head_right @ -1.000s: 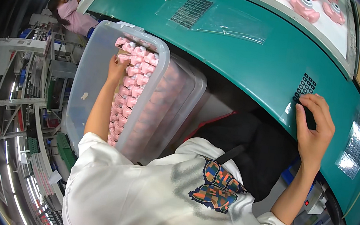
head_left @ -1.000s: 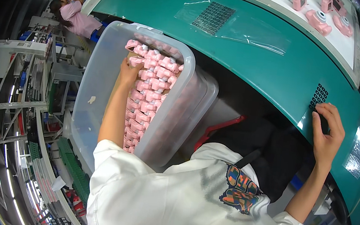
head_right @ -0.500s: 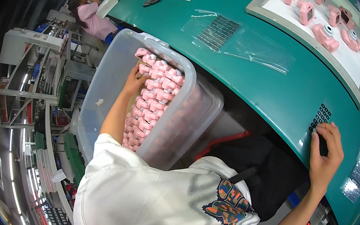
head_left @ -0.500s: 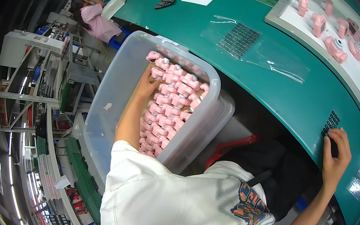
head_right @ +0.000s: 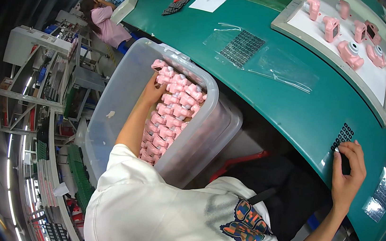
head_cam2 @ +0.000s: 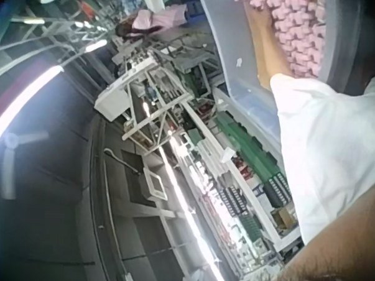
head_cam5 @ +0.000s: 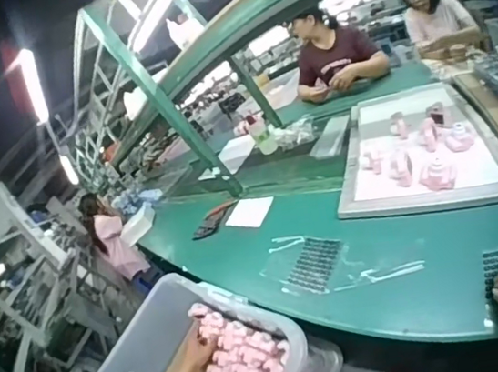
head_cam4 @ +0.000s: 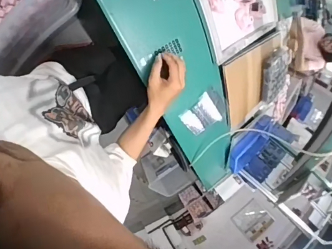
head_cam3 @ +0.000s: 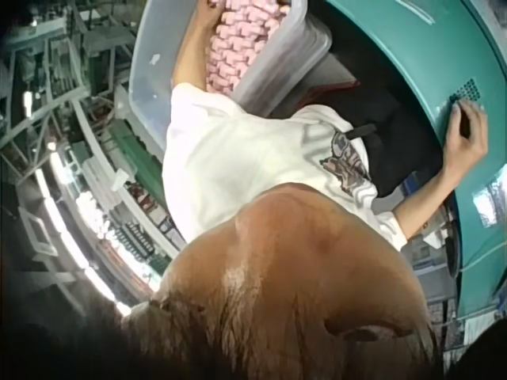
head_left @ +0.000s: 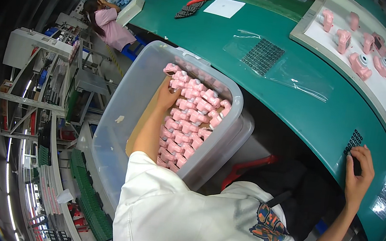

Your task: Assemble small pink toy cameras by inserting button pads and internal components into plastic housings at a factory workbench.

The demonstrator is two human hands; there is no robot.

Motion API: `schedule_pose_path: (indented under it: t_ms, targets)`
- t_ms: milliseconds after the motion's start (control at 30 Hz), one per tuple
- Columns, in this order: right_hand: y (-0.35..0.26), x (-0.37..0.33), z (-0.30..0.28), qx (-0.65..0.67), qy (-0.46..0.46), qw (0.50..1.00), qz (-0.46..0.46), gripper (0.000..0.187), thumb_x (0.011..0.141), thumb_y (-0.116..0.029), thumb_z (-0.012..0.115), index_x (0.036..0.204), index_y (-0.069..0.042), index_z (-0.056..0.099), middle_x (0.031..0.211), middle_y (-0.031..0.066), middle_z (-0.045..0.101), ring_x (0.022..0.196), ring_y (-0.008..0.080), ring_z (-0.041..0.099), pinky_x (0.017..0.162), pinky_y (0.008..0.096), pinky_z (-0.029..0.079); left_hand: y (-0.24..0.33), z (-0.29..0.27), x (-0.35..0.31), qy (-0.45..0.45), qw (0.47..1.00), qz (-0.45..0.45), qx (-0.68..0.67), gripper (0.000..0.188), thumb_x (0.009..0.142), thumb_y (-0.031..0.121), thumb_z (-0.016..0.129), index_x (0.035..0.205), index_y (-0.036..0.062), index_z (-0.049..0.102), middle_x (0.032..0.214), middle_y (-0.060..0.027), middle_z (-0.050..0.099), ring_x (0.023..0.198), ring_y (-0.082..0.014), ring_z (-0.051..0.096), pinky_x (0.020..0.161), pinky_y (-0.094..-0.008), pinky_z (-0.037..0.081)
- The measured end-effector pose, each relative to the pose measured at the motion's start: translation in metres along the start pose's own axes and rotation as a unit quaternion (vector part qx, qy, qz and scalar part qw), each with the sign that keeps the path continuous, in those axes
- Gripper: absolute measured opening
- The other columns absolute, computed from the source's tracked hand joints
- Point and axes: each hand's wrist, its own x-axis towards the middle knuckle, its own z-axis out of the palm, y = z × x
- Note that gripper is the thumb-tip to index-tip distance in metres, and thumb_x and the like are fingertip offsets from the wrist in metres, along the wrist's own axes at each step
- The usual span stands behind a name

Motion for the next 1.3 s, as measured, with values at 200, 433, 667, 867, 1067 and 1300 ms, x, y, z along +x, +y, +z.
schedule_pose_path:
  t_ms: [200,433,667,867,1067,1300]
  targets:
    - [0.000,-0.001,-0.001,0.011,0.001,1.000,-0.002,0.012,0.084,0.004,0.069,0.096,0.004,0.070,0.104,0.0102,0.071,0.100,0.0256,0.065,0.115,0.0461,0.042,0.020,-0.003,0.007,-0.013,0.997,-0.082,-0.002,0.069,0.085,0.035,0.079,0.138,-0.0030,0.056,0.133,-0.0225,0.062,0.104,-0.0287,0.067,0.088,-0.0371,0.054]
    - [0.002,-0.005,-0.003,0.006,0.011,1.000,-0.002,0.011,0.084,0.003,0.069,0.096,0.004,0.070,0.103,0.0100,0.071,0.099,0.0252,0.065,0.116,0.0463,0.042,-0.015,0.009,0.014,0.054,0.987,0.021,0.148,0.063,0.089,0.036,0.072,0.137,-0.0021,0.057,0.130,-0.0241,0.060,0.108,-0.0363,0.064,0.095,-0.0419,0.052]
    - [-0.001,-0.002,0.000,0.006,0.011,1.000,-0.008,0.011,0.084,0.003,0.069,0.095,0.004,0.070,0.103,0.0093,0.071,0.099,0.0246,0.065,0.115,0.0459,0.042,-0.044,0.012,0.010,0.119,0.953,0.153,0.232,0.064,0.089,0.032,0.068,0.142,-0.0013,0.052,0.139,-0.0264,0.052,0.123,-0.0435,0.055,0.105,-0.0466,0.047]
    - [-0.001,-0.002,-0.001,-0.004,0.014,1.000,-0.008,0.011,0.085,0.003,0.069,0.095,0.004,0.069,0.103,0.0089,0.071,0.098,0.0243,0.065,0.115,0.0454,0.043,-0.029,0.011,0.005,0.050,0.988,0.037,0.142,0.075,0.084,0.030,0.071,0.149,0.0012,0.045,0.147,-0.0262,0.044,0.130,-0.0448,0.049,0.110,-0.0471,0.043]
    - [-0.002,-0.002,-0.001,-0.003,0.017,1.000,-0.001,0.010,0.085,0.003,0.069,0.095,0.004,0.069,0.103,0.0090,0.071,0.098,0.0243,0.065,0.115,0.0453,0.043,-0.056,-0.001,0.006,0.030,0.982,0.137,0.127,0.082,0.080,0.029,0.074,0.151,0.0024,0.042,0.146,-0.0240,0.046,0.132,-0.0413,0.049,0.113,-0.0444,0.041]
    - [0.002,-0.003,0.000,-0.004,0.018,1.000,-0.001,0.010,0.086,0.003,0.068,0.095,0.004,0.069,0.103,0.0096,0.071,0.098,0.0242,0.065,0.116,0.0459,0.042,-0.045,-0.006,-0.001,-0.017,0.994,0.012,0.109,0.085,0.078,0.025,0.076,0.152,0.0032,0.041,0.146,-0.0243,0.045,0.134,-0.0404,0.049,0.112,-0.0437,0.042]
